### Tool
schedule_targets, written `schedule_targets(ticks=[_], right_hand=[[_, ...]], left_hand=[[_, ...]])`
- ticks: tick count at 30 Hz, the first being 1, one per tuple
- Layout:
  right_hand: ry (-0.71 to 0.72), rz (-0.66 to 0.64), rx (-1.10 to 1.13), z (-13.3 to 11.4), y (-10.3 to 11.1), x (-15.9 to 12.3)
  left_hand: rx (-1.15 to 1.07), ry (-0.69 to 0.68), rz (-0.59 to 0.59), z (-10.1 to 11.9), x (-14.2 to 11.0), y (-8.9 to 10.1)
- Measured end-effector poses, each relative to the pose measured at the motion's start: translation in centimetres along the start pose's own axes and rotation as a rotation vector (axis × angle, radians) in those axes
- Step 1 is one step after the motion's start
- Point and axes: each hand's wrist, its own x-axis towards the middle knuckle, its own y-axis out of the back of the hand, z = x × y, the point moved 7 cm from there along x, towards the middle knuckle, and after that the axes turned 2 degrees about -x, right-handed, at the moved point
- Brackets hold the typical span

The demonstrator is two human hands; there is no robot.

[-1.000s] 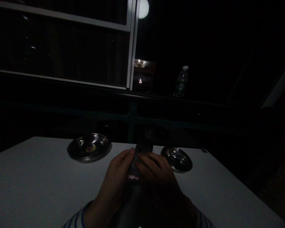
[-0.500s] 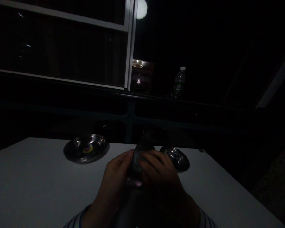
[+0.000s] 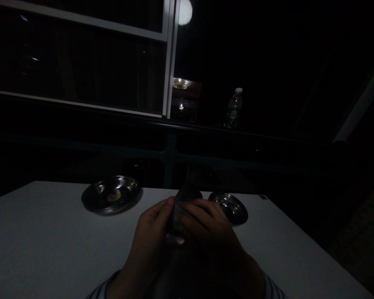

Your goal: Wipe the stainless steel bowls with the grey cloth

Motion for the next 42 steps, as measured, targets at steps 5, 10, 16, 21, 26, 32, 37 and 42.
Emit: schedule_targets(ticks=[5,10,16,21,26,32,37,42], right_hand=[[-0.087,0.074,-0.040,0.9,0.5,-0.1],[-0.142,0.099,-0.050,1.0,0.6,0.1],[-0.067,0.078,-0.040,-0.1,0.4,0.2],[-0.238,0.117,-0.049,1.8,0.9,-0.1],[-0.041,0.050,-0.020,-0.9,0.2,0.3],[-0.235,0.109,-0.044,1.8,0.7,-0.2],[-0.262,0.104,-0.058,2.2,0.9,-0.2],[-0.040,0.059,-0.017,-1.1,0.0,0.3]], left_hand=[[0.056,0.013,0.018,-0.2,-0.1,-0.1],[0.074,0.004,0.074,0.0,-0.3,0.0],[0.082,0.030,0.121,0.2,-0.8,0.2],[0.055,0.044,0.066,0.5,-1.0,-0.6],[0.027,0.043,0.090,0.5,-0.7,-0.1],[0.086,0.009,0.087,0.4,-0.8,-0.2],[0.072,0.017,0.066,0.5,-0.9,-0.4],[0.068,0.028,0.130,0.2,-0.6,0.4]])
